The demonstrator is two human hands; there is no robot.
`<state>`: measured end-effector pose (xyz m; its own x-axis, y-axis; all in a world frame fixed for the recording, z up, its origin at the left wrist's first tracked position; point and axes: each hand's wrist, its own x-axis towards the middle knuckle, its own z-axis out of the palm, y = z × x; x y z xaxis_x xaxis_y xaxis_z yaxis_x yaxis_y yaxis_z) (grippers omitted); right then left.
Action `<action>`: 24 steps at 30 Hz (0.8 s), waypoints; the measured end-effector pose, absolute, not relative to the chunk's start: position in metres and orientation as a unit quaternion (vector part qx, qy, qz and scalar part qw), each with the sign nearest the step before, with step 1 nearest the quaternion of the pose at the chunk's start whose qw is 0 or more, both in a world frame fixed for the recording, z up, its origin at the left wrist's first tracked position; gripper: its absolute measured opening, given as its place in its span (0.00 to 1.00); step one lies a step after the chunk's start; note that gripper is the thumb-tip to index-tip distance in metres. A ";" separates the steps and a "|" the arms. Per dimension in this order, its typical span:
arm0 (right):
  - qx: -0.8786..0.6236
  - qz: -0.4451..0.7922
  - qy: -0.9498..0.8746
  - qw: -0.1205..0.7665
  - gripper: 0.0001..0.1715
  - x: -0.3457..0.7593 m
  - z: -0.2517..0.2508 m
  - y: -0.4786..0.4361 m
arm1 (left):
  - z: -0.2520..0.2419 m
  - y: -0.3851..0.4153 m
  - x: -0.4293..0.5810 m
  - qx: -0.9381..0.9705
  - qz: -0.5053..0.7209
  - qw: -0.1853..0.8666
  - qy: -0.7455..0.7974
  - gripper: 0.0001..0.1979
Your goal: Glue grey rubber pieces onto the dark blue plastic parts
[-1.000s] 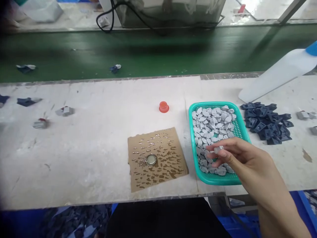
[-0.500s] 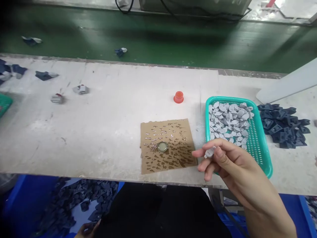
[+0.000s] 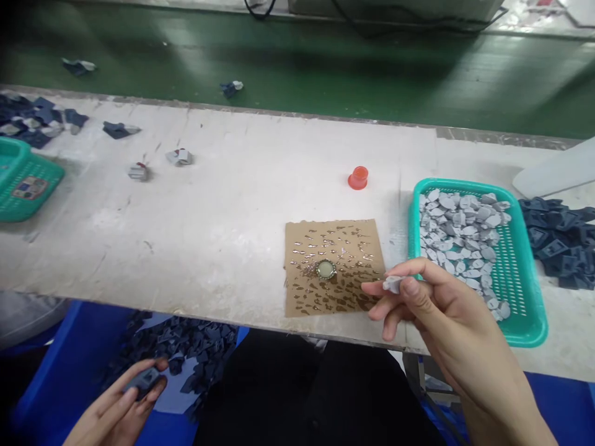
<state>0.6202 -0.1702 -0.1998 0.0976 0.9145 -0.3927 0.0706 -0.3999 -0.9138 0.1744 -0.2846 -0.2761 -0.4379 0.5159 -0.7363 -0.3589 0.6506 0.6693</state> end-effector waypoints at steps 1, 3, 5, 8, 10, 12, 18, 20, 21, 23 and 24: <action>-0.661 0.478 -0.445 0.371 0.19 0.617 -0.202 -0.171 | -0.264 -0.272 0.193 0.088 0.448 0.548 0.700 0.21; -0.693 0.306 -0.561 0.333 0.15 0.607 -0.206 -0.170 | -0.249 -0.247 0.234 0.141 0.496 0.602 0.610 0.19; -0.669 0.173 -0.657 0.300 0.10 0.594 -0.211 -0.167 | -0.243 -0.223 0.274 0.166 0.526 0.656 0.515 0.22; -0.597 0.092 -0.751 0.269 0.06 0.576 -0.220 -0.157 | -0.245 -0.193 0.321 0.170 0.546 0.724 0.387 0.18; -0.568 0.060 -0.781 0.254 0.06 0.568 -0.228 -0.149 | -0.249 -0.182 0.341 0.160 0.549 0.746 0.340 0.14; -0.552 0.051 -0.797 0.240 0.07 0.564 -0.236 -0.143 | -0.252 -0.177 0.351 0.147 0.545 0.757 0.330 0.14; -0.593 0.113 -0.762 0.232 0.09 0.564 -0.229 -0.145 | -0.256 -0.176 0.356 0.132 0.540 0.771 0.309 0.15; -0.668 0.225 -0.663 0.252 0.11 0.561 -0.215 -0.154 | -0.257 -0.176 0.358 0.147 0.553 0.755 0.321 0.14; -0.695 0.289 -0.603 0.266 0.14 0.559 -0.207 -0.159 | -0.258 -0.176 0.360 0.158 0.562 0.738 0.337 0.15; -0.706 0.385 -0.515 0.296 0.17 0.553 -0.195 -0.169 | -0.258 -0.177 0.364 0.186 0.591 0.693 0.369 0.16; -0.701 0.408 -0.497 0.310 0.16 0.549 -0.191 -0.173 | -0.258 -0.177 0.366 0.203 0.609 0.668 0.377 0.15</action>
<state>0.5492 -0.1733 -0.1914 0.1738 0.9489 -0.2634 0.4438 -0.3143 -0.8392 0.3664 -0.1771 -0.2584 -0.0255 0.9662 -0.2566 -0.6605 0.1764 0.7298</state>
